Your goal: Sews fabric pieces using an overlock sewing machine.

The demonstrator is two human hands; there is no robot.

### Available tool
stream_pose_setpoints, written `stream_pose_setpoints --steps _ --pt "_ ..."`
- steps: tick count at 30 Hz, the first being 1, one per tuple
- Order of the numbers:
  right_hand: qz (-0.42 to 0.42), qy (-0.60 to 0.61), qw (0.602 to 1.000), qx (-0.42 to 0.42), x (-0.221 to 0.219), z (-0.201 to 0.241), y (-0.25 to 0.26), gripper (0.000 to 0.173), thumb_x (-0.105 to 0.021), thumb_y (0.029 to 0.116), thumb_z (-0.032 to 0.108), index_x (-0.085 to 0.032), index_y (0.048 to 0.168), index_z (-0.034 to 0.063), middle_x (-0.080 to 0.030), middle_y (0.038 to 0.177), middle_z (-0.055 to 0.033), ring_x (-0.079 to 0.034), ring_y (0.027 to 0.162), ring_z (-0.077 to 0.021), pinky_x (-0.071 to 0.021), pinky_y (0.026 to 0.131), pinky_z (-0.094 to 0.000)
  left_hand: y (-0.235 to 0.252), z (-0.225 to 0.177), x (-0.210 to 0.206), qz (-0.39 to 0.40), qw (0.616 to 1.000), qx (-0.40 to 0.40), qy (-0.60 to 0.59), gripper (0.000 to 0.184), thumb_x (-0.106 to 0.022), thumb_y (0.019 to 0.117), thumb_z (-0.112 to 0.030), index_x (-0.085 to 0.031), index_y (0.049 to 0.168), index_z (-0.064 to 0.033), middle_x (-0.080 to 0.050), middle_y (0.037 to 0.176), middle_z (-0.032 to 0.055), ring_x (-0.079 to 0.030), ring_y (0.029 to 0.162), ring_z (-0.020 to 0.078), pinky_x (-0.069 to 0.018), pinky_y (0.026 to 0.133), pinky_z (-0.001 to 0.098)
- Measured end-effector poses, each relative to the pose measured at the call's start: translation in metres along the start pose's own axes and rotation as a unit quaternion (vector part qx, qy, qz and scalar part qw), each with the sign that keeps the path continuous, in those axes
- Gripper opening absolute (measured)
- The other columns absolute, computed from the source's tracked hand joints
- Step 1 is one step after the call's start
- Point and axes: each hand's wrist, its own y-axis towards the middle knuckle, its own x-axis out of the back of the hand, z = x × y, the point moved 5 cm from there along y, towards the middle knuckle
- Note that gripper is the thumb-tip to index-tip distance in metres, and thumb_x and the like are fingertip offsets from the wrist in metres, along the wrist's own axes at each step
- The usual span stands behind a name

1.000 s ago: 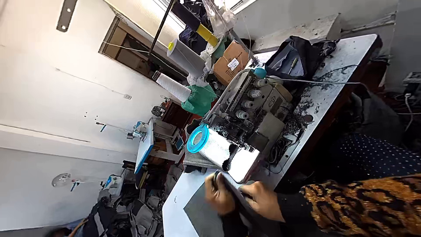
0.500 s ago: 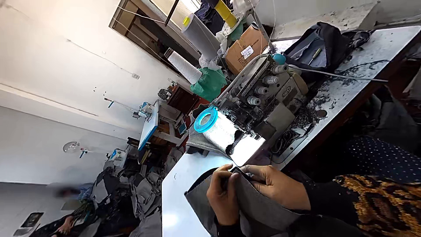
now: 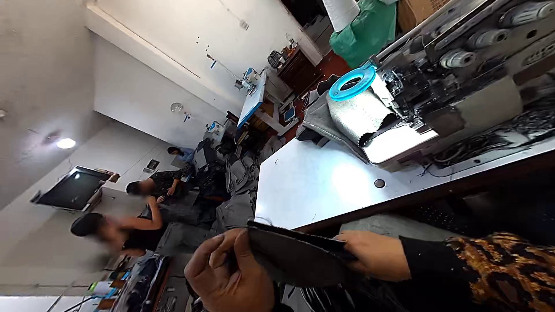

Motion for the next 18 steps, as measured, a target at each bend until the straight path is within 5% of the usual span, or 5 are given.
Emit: stream_pose_setpoints --steps 5,8,11,14,18 --pt "-0.276 -0.131 0.940 0.154 0.050 -0.022 -0.078 0.039 -0.061 0.0984 0.026 -0.066 0.071 -0.0014 -0.070 0.076 -0.0161 -0.072 0.074 -0.0285 -0.0579 0.066 -0.0422 0.023 0.014 -0.083 0.028 0.993 -0.118 0.005 0.021 -0.064 0.0955 -0.003 -0.054 0.109 0.0101 -0.067 0.090 0.0013 -0.064 0.083 -0.0093 -0.0538 0.083 0.0111" --pt "-0.385 -0.181 0.890 0.166 0.042 -0.043 -0.130 0.039 -0.064 0.0975 0.028 -0.066 0.068 0.0024 -0.068 0.071 -0.0114 -0.069 0.068 -0.0208 -0.0572 0.063 -0.0325 0.002 0.026 -0.174 0.150 0.982 -0.079 -0.082 0.025 -0.065 0.0946 -0.005 -0.060 0.110 0.0141 -0.070 0.083 0.0070 -0.065 0.074 -0.0032 -0.0544 0.075 0.0142" --pt "-0.320 -0.149 0.933 0.074 0.025 -0.069 -0.152 0.037 -0.060 0.1010 0.023 -0.071 0.079 -0.0033 -0.072 0.092 -0.0213 -0.072 0.086 -0.0346 -0.0592 0.077 -0.0448 -0.035 0.001 -0.245 0.240 0.953 -0.059 -0.174 0.022 -0.066 0.0932 -0.006 -0.066 0.109 0.0099 -0.071 0.075 0.0071 -0.067 0.066 0.0041 -0.0567 0.068 0.0197" --pt "-0.164 -0.038 0.983 -0.071 0.030 -0.103 -0.152 0.037 -0.052 0.1063 0.020 -0.072 0.103 -0.0119 -0.063 0.130 -0.0306 -0.058 0.121 -0.0494 -0.0436 0.105 -0.0591 -0.044 -0.025 -0.261 0.271 0.932 -0.064 -0.230 0.020 -0.065 0.0922 -0.004 -0.068 0.107 0.0081 -0.072 0.075 0.0071 -0.069 0.068 0.0044 -0.0577 0.071 0.0191" --pt "-0.166 -0.034 0.985 -0.014 0.032 -0.113 -0.138 0.030 -0.051 0.1054 0.009 -0.068 0.103 -0.0151 -0.069 0.107 -0.0313 -0.067 0.106 -0.0460 -0.0499 0.098 -0.0545 -0.037 -0.025 -0.249 0.267 0.928 -0.063 -0.250 0.017 -0.065 0.0938 -0.005 -0.067 0.105 0.0075 -0.072 0.080 0.0047 -0.068 0.074 -0.0004 -0.0567 0.075 0.0147"
